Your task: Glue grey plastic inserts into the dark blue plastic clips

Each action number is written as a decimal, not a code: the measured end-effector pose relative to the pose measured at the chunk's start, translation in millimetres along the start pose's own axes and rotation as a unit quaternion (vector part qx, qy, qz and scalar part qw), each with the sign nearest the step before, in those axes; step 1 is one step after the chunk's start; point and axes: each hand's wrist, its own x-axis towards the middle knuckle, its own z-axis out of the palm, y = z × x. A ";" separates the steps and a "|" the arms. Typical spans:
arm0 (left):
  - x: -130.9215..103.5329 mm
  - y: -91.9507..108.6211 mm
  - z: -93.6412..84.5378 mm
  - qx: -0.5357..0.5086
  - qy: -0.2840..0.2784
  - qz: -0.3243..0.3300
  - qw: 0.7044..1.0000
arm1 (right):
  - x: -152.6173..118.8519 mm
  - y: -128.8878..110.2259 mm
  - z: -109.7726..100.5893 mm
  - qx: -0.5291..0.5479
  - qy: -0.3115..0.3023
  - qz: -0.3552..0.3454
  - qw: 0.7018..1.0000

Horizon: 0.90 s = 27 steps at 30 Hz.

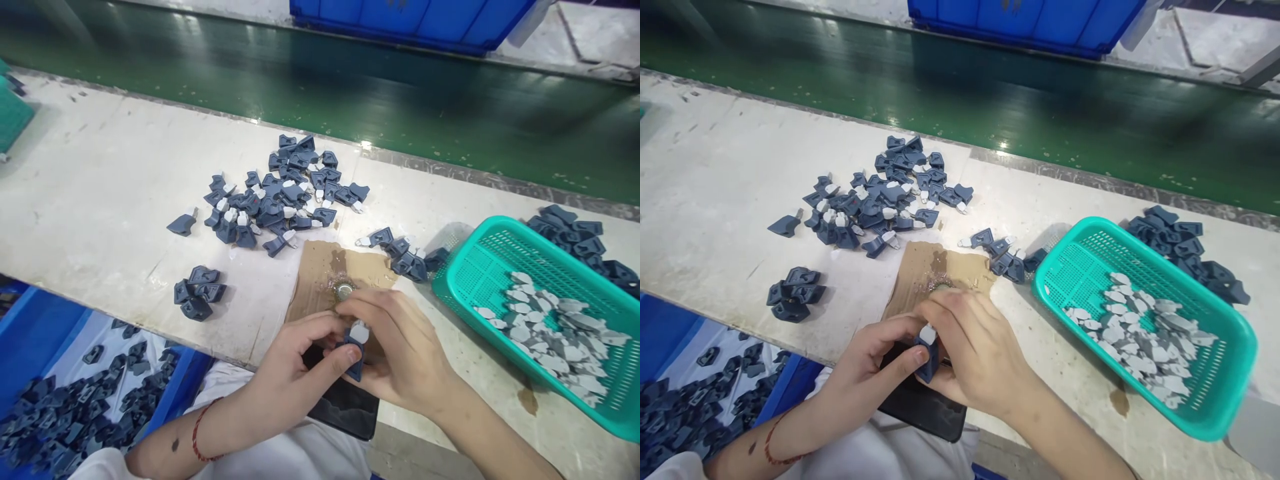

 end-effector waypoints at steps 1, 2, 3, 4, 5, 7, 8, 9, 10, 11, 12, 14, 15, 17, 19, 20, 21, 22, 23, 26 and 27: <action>-0.3 -0.1 -3.9 0.010 0.009 0.005 1.000 | 2.6 1.4 -3.2 -0.010 -0.018 -0.007 1.000; -0.7 -0.3 -9.3 0.022 0.026 0.010 0.999 | 4.8 3.5 -7.6 -0.020 -0.028 -0.014 0.999; -1.2 -0.3 -16.5 0.037 0.058 0.021 0.997 | 6.1 6.3 -13.6 -0.035 -0.024 -0.011 0.999; -1.5 -0.2 -25.6 0.054 0.100 0.035 0.993 | 6.1 10.2 -21.3 -0.055 -0.001 0.004 0.998; -1.5 0.1 -36.5 0.075 0.152 0.051 0.984 | 4.5 15.2 -30.6 -0.083 0.035 0.030 0.995; -0.5 1.4 -63.5 0.123 0.285 0.088 0.947 | -4.2 28.9 -53.2 -0.163 0.119 0.128 0.971; 0.5 2.2 -79.0 0.150 0.358 0.099 0.916 | -10.9 37.3 -65.5 -0.200 0.134 0.189 0.952; 1.7 3.0 -95.1 0.181 0.419 0.110 0.883 | -18.7 46.4 -77.5 -0.233 0.099 0.269 0.929; 3.0 3.6 -111.5 0.210 0.467 0.117 0.851 | -26.8 55.6 -88.5 -0.249 0.045 0.337 0.907; 4.3 3.8 -127.3 0.245 0.502 0.122 0.821 | -34.6 64.4 -97.9 -0.249 -0.021 0.409 0.878; 5.4 3.7 -141.9 0.281 0.518 0.123 0.798 | -41.3 72.3 -105.3 -0.242 -0.067 0.472 0.845; 6.7 2.3 -164.9 0.345 0.507 0.099 0.784 | -49.7 83.8 -113.8 -0.196 -0.141 0.561 0.792; 7.0 1.0 -172.4 0.370 0.489 0.086 0.785 | -51.3 87.0 -115.3 -0.174 -0.164 0.587 0.774; 6.4 -2.2 -179.5 0.415 0.455 0.060 0.785 | -50.5 89.3 -115.0 -0.137 -0.197 0.607 0.757; 4.6 -6.1 -179.3 0.447 0.430 0.032 0.784 | -47.8 88.4 -113.6 -0.119 -0.218 0.608 0.754; 3.3 -8.3 -178.1 0.453 0.419 0.022 0.786 | -46.7 87.6 -113.1 -0.116 -0.227 0.608 0.752; 1.9 -10.4 -177.0 0.456 0.405 0.017 0.792 | -46.0 86.8 -113.0 -0.113 -0.235 0.606 0.751; 0.4 -12.6 -176.3 0.456 0.388 0.017 0.801 | -45.7 86.2 -113.2 -0.112 -0.239 0.604 0.752; -1.1 -14.5 -176.2 0.456 0.370 0.023 0.809 | -45.7 85.6 -113.6 -0.112 -0.242 0.600 0.754; -5.1 -17.6 -177.3 0.462 0.328 0.039 0.823 | -46.0 83.8 -115.0 -0.096 -0.261 0.585 0.762; -6.6 -17.5 -177.3 0.461 0.323 0.041 0.825 | -46.0 83.0 -115.2 -0.095 -0.265 0.582 0.763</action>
